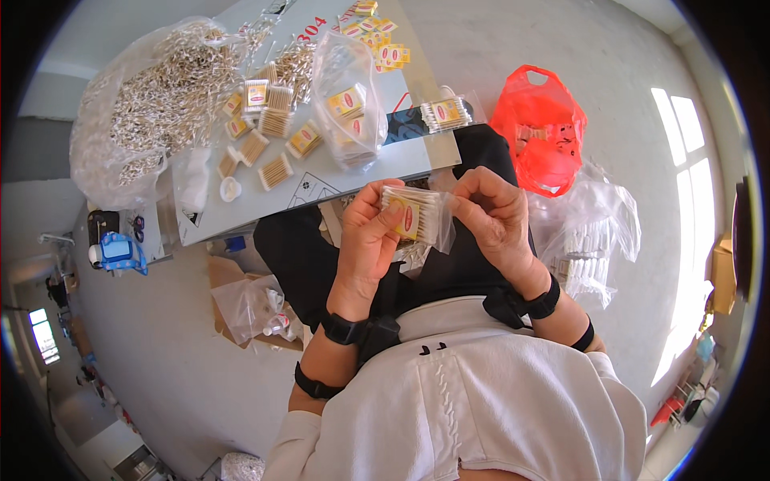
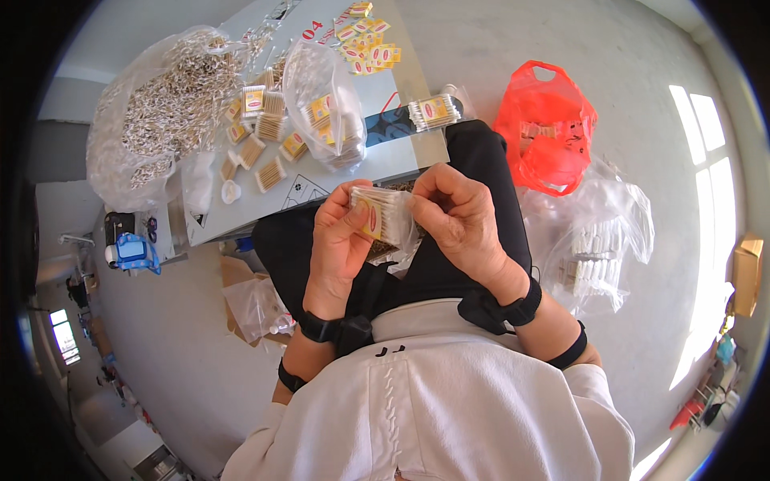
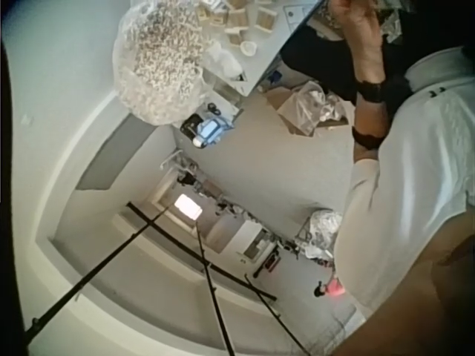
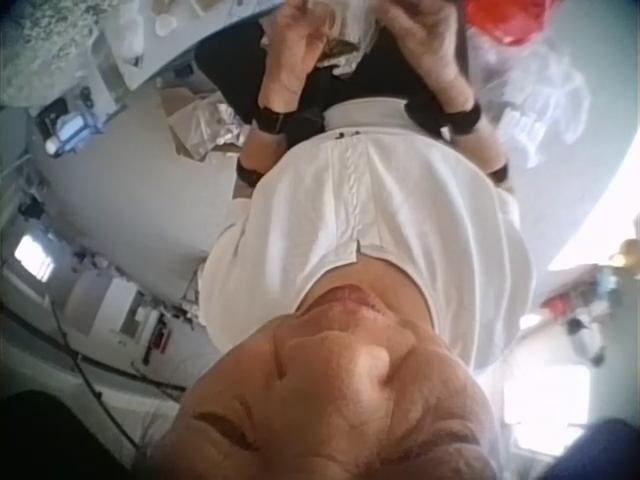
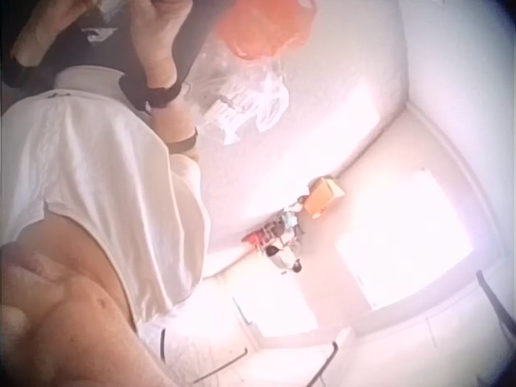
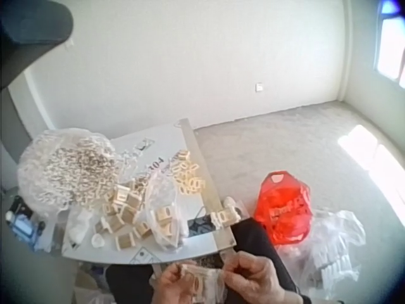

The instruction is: The recorder is packaging bundles of cotton swabs into small plastic bags and applying labels.

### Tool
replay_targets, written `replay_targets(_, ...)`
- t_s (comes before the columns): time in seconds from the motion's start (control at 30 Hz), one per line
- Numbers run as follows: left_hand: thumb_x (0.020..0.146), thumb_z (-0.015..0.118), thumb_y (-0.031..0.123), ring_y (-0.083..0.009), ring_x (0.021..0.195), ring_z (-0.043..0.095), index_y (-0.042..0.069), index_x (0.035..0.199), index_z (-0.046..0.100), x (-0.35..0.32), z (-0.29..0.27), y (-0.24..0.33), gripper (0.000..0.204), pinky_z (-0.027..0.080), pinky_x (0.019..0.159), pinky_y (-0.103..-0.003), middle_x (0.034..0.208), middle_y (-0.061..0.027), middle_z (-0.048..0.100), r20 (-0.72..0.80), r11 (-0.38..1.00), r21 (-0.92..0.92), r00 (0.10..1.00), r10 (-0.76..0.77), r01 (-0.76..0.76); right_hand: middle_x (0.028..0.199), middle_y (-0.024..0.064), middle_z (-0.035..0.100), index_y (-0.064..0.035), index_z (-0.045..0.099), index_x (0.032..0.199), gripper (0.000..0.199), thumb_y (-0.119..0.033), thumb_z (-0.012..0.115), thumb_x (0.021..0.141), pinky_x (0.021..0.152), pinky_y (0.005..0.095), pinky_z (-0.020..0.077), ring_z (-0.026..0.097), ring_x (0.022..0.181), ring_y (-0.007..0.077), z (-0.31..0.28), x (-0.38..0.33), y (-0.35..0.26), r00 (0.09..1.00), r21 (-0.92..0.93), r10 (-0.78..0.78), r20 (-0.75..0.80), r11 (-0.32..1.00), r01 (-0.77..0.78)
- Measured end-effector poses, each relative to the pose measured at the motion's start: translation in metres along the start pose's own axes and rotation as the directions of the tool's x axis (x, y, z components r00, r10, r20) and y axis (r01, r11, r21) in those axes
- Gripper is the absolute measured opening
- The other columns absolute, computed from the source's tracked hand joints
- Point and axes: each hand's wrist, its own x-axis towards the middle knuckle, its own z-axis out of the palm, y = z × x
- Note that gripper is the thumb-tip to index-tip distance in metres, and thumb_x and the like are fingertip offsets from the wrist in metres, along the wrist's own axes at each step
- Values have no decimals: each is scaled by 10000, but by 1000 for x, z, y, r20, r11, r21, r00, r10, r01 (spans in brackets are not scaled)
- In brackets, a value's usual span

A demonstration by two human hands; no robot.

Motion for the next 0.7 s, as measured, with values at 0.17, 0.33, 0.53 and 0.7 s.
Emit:
replay_targets(0.17,868,610,31,-147,917,608,18,1078,524,1,2,-4,228,502,839,-295,990,-65,608,-70,997,-76,997,29,-34,701,-27,485,-6,478,859,228,-107,680,830,568,172,386,425,650,13,3,2,-2,994,69,78,-70,995,-73)
replay_targets(0.33,846,627,2,-154,918,601,35,994,521,1,-3,-6,185,497,850,-297,991,-61,606,-99,993,-101,994,53,-63,753,-4,528,-9,471,902,294,-29,732,770,573,180,417,462,680,15,9,-2,3,998,-159,64,10,985,-61)
replay_targets(0.53,798,659,-48,-143,913,598,37,969,528,3,-1,-8,231,490,851,-280,966,-63,612,-67,997,-18,995,75,-76,772,-17,531,-22,505,955,260,-3,702,787,587,168,418,468,678,15,3,4,9,998,-56,-26,-55,998,23)
replay_targets(0.7,755,694,-51,-130,914,587,29,1011,548,5,-4,-4,305,474,855,-266,971,-62,615,9,980,163,994,111,-111,792,6,546,-3,551,810,136,21,681,780,591,189,414,491,675,45,-3,4,13,998,-127,-43,-51,991,37)
